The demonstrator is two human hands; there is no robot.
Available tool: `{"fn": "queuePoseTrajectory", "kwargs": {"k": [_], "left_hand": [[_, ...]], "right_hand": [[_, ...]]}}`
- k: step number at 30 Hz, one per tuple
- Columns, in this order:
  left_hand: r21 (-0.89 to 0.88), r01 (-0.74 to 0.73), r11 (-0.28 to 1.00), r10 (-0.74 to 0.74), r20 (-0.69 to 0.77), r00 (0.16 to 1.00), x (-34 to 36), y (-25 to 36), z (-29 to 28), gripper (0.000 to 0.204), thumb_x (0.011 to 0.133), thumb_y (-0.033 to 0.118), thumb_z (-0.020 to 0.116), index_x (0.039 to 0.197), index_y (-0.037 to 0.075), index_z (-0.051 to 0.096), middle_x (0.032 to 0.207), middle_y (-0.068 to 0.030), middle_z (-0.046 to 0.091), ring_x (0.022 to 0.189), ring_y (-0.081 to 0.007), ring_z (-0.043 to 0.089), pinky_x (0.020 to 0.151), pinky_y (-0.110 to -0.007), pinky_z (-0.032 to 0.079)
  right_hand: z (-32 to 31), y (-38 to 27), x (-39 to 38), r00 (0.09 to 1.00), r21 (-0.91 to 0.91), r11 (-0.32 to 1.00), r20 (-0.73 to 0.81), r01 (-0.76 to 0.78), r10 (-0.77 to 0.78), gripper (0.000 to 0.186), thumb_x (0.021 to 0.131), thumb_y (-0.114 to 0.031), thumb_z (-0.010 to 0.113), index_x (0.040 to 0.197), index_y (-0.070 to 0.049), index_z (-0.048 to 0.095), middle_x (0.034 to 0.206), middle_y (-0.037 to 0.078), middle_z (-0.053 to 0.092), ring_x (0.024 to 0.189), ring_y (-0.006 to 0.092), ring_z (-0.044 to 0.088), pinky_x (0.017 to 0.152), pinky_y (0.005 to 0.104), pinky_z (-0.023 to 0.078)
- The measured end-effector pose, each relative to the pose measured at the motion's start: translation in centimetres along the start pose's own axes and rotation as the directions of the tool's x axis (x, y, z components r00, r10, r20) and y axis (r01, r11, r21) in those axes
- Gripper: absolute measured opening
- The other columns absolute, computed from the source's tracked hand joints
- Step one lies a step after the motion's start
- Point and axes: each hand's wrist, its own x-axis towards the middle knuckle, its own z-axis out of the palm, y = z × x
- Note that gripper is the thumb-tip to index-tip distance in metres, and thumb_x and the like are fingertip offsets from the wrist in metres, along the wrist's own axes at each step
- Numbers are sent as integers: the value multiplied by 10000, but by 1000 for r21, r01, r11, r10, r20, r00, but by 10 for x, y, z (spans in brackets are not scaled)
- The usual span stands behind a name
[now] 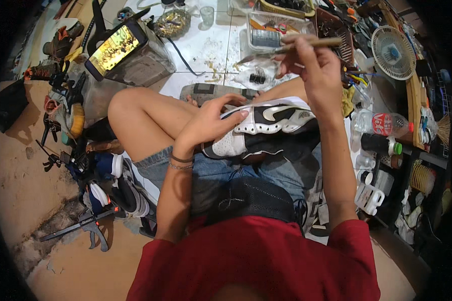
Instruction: Applying glue and attaching the sole of a sneaker as part of a repair process.
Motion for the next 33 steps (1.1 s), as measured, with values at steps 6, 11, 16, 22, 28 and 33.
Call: {"fn": "queuePoseTrajectory", "kwargs": {"k": [6,11,16,22,28,33], "left_hand": [[261,68,963,-71,1,998,2,8,21,430,939,349,655,1134,-34,653,1039,-187,712,976,-232,669,885,-349,499],[328,70,942,-67,-20,998,2,16,28,411,909,325,689,1097,-40,659,954,-187,722,895,-231,686,832,-345,511],[319,-14,948,40,-72,997,0,14,35,403,872,347,711,1041,-19,678,923,-242,705,916,-405,687,804,-425,522],[231,26,973,-17,-42,999,2,19,31,374,862,309,720,1032,-19,662,906,-243,698,884,-405,684,782,-437,521],[298,-18,954,6,41,999,4,20,34,349,887,267,704,1086,-12,640,863,-178,702,799,-231,684,744,-353,515],[393,31,919,-83,116,990,8,26,34,405,907,367,672,1064,-6,662,776,-194,682,713,-313,689,648,-398,502]], "right_hand": [[-14,18,-42,994,-207,974,-73,-92,79,217,947,-99,665,1084,62,616,898,122,690,768,152,678,697,266,556],[-22,24,-62,998,-285,958,-58,-13,-4,161,934,-38,641,1055,49,582,928,100,675,814,152,672,755,270,551],[-23,36,-86,992,-135,982,-25,-129,127,149,928,-63,654,1018,46,606,924,91,675,854,139,660,794,279,529],[-24,27,-101,986,-401,901,-82,-166,145,155,893,-100,699,965,16,627,875,57,684,821,101,651,723,251,515],[-31,30,-110,994,-387,916,-16,-107,109,160,877,-80,711,963,16,616,901,85,707,829,128,674,721,258,522],[-31,36,-119,996,-437,895,-33,-89,83,174,877,-83,717,968,26,615,918,107,725,838,154,700,724,278,542]]}}
